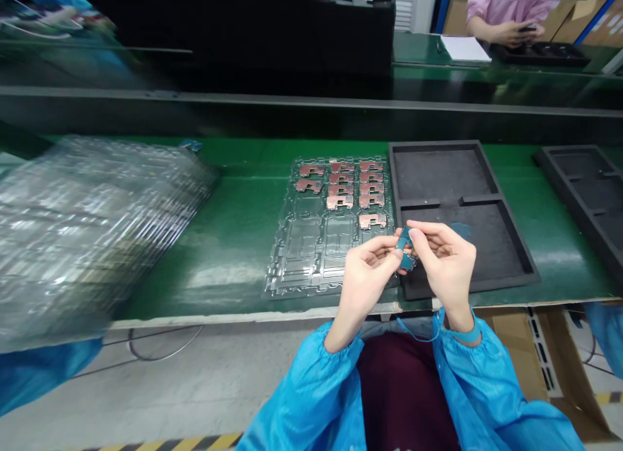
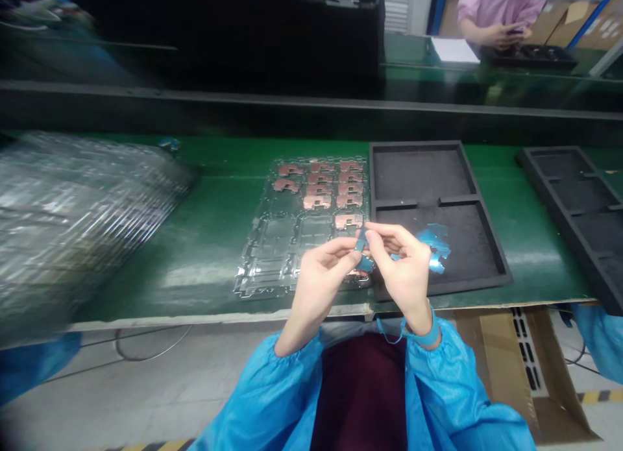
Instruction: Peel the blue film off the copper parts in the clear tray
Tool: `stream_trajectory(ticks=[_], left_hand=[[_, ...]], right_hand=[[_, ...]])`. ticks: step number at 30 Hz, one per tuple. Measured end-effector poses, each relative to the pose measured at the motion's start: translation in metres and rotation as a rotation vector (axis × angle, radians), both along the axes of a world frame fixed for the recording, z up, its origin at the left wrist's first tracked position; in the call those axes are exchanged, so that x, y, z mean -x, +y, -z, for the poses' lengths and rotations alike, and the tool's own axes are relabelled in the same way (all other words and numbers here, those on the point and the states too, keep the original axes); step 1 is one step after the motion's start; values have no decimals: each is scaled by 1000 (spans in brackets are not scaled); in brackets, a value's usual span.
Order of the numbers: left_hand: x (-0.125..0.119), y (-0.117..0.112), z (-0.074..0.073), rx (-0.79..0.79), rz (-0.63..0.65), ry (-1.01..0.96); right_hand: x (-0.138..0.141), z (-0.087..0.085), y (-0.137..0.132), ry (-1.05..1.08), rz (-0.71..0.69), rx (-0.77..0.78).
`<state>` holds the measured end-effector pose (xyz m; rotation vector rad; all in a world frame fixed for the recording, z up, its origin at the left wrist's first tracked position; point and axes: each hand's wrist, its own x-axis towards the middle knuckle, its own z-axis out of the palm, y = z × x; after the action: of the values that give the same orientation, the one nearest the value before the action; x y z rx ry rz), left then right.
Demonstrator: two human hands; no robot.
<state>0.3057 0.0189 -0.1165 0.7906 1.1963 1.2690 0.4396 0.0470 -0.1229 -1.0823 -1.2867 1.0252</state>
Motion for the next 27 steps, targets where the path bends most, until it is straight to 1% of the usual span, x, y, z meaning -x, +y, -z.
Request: stream_trajectory(ticks=[3, 7, 11, 13, 15, 19, 21, 23, 27], left_hand=[[-2, 0, -2, -12, -15, 3], [-3, 1, -2, -64, -97, 35], [-5, 0, 1, -110, -152, 66], [-7, 0, 2, -120, -176, 82], [-10, 0, 3, -130, -198, 106], [-13, 2, 4, -156, -230, 140], [-13, 2, 5, -155, -224, 125], [-10, 1, 5, -144, -188, 91], [-3, -6, 6, -81, -44, -25]], right_hand=[[0, 0, -2, -27, 13, -49], [0, -2, -3, -44, -11, -93], [-2, -2, -1, 31, -118, -12], [-3, -1, 0, 38, -140, 24], [-1, 0, 0, 38, -111, 26], [5, 0, -2, 47, -3, 11], [7, 0, -2, 37, 39, 9], [8, -1, -1, 36, 58, 13], [8, -1, 2, 71, 56, 40]])
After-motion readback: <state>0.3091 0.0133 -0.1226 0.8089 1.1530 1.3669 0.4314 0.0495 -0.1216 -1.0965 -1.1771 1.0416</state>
